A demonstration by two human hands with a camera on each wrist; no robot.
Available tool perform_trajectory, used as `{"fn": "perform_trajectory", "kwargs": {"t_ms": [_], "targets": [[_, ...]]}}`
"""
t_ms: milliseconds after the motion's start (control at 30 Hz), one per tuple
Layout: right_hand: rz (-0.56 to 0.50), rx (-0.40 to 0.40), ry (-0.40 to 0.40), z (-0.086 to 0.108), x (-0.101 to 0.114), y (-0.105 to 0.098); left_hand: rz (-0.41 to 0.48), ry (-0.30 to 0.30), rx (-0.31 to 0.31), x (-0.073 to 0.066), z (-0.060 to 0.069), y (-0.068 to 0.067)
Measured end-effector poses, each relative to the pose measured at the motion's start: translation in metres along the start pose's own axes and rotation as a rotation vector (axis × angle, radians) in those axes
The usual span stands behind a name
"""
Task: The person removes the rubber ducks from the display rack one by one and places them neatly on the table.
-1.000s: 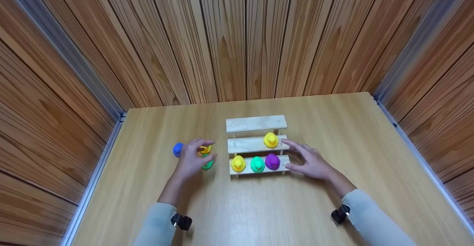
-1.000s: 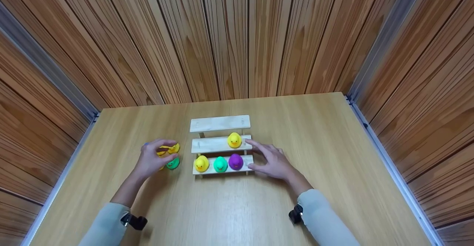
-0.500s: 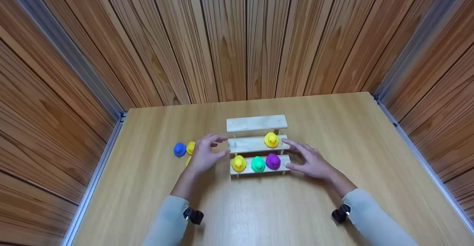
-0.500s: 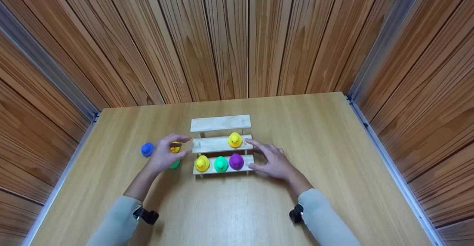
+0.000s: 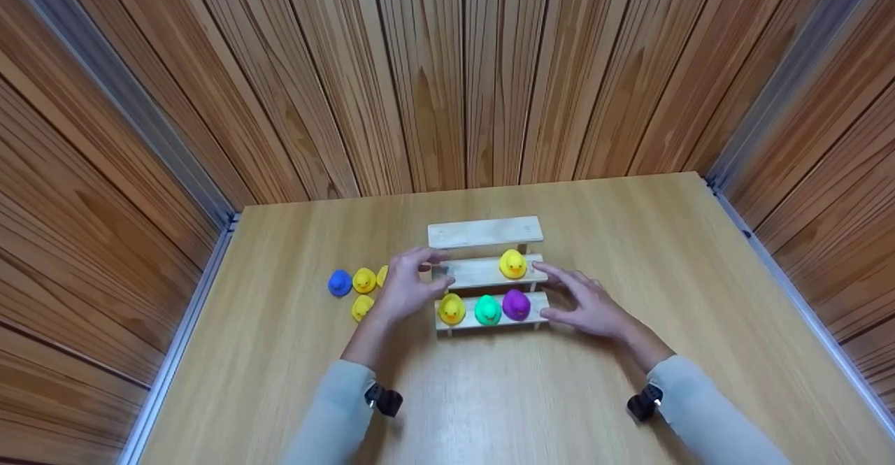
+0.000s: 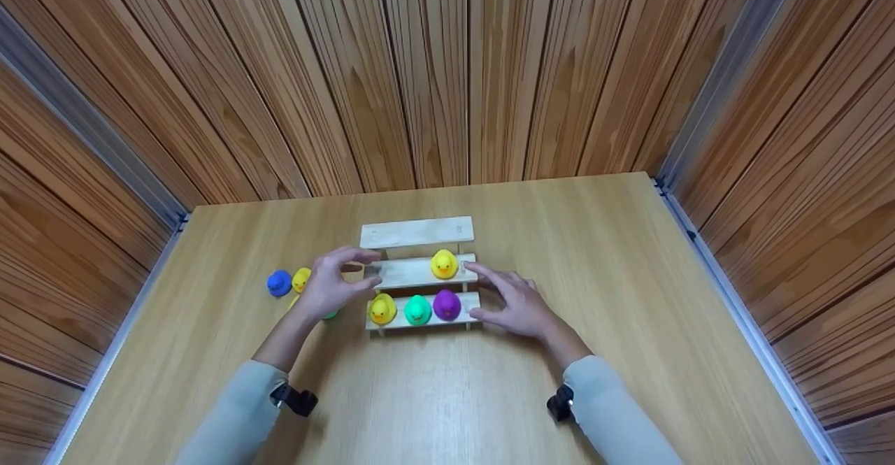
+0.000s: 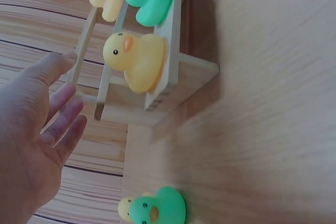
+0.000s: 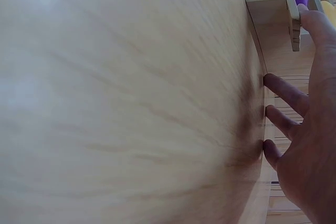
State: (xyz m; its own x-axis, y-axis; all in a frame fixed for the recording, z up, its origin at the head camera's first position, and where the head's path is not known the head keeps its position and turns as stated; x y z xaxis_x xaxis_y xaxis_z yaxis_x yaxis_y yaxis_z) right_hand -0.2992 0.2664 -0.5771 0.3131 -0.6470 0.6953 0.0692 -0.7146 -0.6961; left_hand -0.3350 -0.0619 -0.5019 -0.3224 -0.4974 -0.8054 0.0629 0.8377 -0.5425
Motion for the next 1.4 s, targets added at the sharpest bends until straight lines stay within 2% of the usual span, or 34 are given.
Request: {"fn": "perform_trajectory", "kwargs": {"t_ms": [133, 300, 400, 500, 733, 1067, 1400], "targets": [[0.002, 0.005, 0.008, 0.001, -0.001, 0.0, 0.019, 0.009, 0.017, -0.008, -0.005, 0.007], [-0.002, 0.004, 0.007, 0.0, -0.001, 0.0, 0.044, 0.057, 0.033, -0.02, -0.011, 0.017], [0.003, -0.001, 0.007, 0.0, -0.001, 0.0, 0.039, 0.067, 0.043, -0.026, -0.014, 0.023], [0.006, -0.013, 0.006, 0.0, -0.001, -0.001, 0.033, 0.064, 0.062, -0.033, -0.017, 0.029], [0.011, -0.016, 0.004, 0.001, -0.001, -0.001, 0.079, 0.12, 0.106, -0.049, -0.019, 0.047], [-0.002, -0.007, 0.007, 0.001, 0.0, -0.001, 0.024, 0.075, 0.141, -0.059, -0.022, 0.067], [0.013, -0.033, 0.005, 0.001, -0.001, -0.002, 0.036, 0.065, 0.141, -0.059, -0.024, 0.083]]}}
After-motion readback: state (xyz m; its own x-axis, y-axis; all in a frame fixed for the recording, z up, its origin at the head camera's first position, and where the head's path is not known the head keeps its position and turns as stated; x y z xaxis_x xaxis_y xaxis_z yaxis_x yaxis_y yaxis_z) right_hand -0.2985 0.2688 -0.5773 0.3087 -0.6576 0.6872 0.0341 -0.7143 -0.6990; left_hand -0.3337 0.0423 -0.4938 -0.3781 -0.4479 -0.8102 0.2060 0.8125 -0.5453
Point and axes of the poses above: each hand's wrist, its own z-axis away from the middle knuckle, its own y-axis out of the palm, x = y × z, the point moved 7 cm from there along -z, towards the middle knuckle, and after that the axes turned 8 degrees about -x, right-handed, at the moved point
